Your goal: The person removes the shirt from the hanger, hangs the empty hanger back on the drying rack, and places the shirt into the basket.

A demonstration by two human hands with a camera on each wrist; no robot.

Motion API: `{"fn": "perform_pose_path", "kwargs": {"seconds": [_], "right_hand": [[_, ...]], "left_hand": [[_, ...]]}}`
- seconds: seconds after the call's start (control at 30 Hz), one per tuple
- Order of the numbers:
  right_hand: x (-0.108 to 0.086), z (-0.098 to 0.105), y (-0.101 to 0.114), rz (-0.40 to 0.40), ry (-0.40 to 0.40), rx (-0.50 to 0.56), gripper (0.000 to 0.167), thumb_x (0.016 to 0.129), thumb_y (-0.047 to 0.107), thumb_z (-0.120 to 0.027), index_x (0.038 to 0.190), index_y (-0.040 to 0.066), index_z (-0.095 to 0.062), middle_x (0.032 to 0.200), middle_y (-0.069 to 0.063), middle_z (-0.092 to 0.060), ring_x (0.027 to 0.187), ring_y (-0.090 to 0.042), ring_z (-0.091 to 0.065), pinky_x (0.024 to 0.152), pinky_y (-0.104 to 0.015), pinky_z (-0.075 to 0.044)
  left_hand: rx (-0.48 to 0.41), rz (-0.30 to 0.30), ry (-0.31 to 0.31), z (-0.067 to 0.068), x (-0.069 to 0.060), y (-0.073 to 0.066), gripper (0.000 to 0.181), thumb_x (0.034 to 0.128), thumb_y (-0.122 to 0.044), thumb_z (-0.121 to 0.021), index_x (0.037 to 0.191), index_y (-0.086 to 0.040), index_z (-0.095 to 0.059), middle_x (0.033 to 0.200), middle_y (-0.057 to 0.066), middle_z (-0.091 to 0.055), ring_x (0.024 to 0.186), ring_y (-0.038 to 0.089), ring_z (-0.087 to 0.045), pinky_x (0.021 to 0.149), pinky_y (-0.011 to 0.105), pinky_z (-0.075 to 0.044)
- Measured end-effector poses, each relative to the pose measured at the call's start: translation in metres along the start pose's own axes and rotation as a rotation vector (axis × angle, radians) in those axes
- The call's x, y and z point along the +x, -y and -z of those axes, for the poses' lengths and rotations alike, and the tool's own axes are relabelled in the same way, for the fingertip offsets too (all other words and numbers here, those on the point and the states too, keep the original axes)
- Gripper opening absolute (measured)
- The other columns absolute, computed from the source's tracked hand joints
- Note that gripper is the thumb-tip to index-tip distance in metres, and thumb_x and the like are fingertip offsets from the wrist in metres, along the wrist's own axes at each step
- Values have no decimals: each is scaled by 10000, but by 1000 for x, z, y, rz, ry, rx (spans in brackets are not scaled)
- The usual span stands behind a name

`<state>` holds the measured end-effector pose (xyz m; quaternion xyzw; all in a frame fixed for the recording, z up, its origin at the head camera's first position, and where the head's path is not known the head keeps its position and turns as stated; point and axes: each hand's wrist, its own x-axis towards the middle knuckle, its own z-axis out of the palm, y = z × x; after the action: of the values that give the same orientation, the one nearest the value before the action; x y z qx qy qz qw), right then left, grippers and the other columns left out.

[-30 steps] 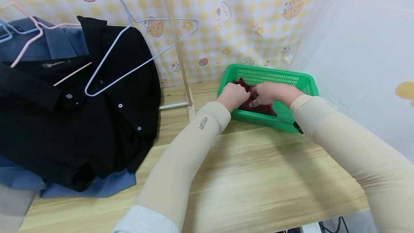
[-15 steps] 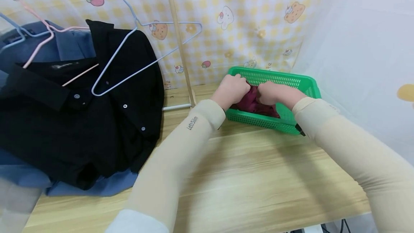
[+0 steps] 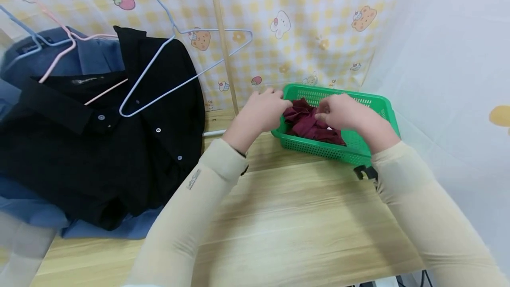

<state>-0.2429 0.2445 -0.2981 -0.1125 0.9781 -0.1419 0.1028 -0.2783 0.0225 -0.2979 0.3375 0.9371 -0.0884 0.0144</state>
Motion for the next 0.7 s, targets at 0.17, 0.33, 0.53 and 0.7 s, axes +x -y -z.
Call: {"fn": "perform_pose_path", "kwargs": {"seconds": [0.17,0.33,0.53,0.7], "right_hand": [[-20,-22,17,24,-51,100,241,1087,221,-608,1180,42,-739,1117,-143,-768,999,-300,-694,896,-521,-551],[-32,-49,23,48,-90,196,238,1088,208,-611,1196,52,-754,1141,-131,-779,1018,-274,-701,910,-496,-560],[-45,-80,22,68,-136,279,205,1065,179,-647,1168,93,-802,1132,-106,-795,985,-243,-693,860,-447,-565],[-53,-102,25,69,-111,366,207,1069,189,-643,1179,96,-793,1108,-102,-787,999,-226,-708,863,-437,-582]], "left_hand": [[-67,62,-26,-10,-38,-5,521,1065,-163,-617,1556,-322,-538,1628,37,-493,1521,316,-432,1214,652,-379],[-184,159,-49,-23,-70,-5,557,1045,-103,-619,1557,-304,-535,1631,11,-498,1538,311,-422,1228,689,-330],[-312,266,-78,-47,-101,-5,475,1073,-105,-582,1518,-271,-579,1600,26,-534,1516,338,-455,1224,701,-336],[-372,300,-112,-69,-120,-6,427,1098,-153,-565,1509,-265,-594,1582,46,-555,1506,339,-474,1198,701,-374]]}}
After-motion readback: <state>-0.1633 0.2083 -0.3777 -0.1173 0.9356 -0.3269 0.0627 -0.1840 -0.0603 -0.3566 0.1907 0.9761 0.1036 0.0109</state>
